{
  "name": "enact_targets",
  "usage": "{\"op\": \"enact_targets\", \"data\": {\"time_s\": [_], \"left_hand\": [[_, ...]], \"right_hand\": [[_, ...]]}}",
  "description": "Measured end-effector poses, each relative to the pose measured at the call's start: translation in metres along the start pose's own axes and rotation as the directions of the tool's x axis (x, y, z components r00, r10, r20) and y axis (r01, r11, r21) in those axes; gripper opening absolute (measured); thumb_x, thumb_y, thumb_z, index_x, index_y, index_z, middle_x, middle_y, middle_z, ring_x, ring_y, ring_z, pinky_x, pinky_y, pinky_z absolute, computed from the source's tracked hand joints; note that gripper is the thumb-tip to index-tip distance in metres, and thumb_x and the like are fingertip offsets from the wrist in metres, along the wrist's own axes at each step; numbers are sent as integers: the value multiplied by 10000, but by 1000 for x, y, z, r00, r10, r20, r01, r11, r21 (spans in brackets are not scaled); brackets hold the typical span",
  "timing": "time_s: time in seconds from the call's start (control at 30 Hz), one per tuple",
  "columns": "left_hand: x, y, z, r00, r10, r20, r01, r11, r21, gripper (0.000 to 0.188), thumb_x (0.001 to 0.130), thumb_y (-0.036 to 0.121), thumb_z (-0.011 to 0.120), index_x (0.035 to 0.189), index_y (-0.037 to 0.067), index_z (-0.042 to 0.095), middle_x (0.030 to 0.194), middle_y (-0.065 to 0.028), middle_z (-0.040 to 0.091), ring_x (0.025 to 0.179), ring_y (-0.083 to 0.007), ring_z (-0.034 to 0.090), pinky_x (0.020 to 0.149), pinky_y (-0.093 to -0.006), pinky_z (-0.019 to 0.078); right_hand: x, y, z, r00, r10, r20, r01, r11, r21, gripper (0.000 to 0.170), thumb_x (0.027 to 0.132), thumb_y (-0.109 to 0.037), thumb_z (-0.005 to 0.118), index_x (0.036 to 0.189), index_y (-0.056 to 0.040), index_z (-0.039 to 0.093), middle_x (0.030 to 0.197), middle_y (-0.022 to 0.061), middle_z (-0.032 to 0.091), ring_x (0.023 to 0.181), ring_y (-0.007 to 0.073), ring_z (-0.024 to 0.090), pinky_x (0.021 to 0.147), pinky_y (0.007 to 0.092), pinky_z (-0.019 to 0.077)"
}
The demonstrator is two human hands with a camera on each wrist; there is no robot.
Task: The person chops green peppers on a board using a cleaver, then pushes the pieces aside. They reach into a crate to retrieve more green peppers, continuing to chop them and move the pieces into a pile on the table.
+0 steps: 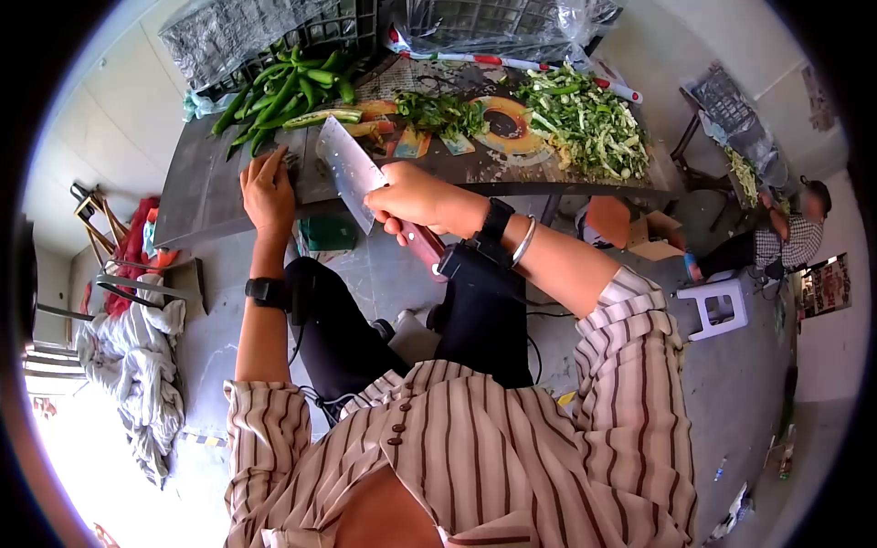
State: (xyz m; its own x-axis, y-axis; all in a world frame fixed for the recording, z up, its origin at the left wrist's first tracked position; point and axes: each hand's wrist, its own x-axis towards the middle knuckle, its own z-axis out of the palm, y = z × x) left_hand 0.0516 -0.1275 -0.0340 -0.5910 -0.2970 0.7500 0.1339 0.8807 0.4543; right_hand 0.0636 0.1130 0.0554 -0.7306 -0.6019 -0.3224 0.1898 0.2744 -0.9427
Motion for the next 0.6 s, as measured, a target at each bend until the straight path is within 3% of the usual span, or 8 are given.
{"op": "enact_targets", "data": {"time_s": [0.07,0.1,0.27,0.47,0.6], "left_hand": [[0,0,-1,1000,3,7,-3,1000,0,252,817,73,601,1040,143,698,980,-38,632,955,-265,555,844,-355,455],[0,0,-1,1000,5,15,-5,1000,1,255,817,67,598,1040,143,697,976,-39,630,955,-264,554,841,-354,457],[-1,3,-4,999,6,40,-7,1000,17,260,812,52,591,1032,142,697,963,-36,625,953,-263,554,830,-352,463],[0,7,-7,999,29,23,-29,999,19,281,775,14,581,999,135,700,952,-15,628,927,-260,557,798,-341,473],[-1,9,-6,999,19,31,-20,999,29,277,774,16,581,990,141,702,946,-7,630,923,-255,560,798,-336,475]], "right_hand": [[4,3,-11,1000,-6,0,6,1000,-3,201,867,-132,560,765,11,463,652,65,529,487,129,536,379,310,459],[0,2,-16,999,32,-32,-32,999,4,142,879,-145,554,851,-28,478,671,16,507,488,75,497,390,262,435],[-20,3,-58,963,59,-262,-62,998,-3,163,892,-145,557,895,-13,462,669,38,518,495,100,517,404,291,469],[-58,-2,-90,890,-64,-450,138,981,133,103,912,-121,528,954,-39,482,696,6,503,506,66,488,410,256,446],[-77,3,-91,901,-26,-434,98,985,144,102,915,-128,526,948,-40,486,697,8,505,500,63,484,409,252,444]]}}
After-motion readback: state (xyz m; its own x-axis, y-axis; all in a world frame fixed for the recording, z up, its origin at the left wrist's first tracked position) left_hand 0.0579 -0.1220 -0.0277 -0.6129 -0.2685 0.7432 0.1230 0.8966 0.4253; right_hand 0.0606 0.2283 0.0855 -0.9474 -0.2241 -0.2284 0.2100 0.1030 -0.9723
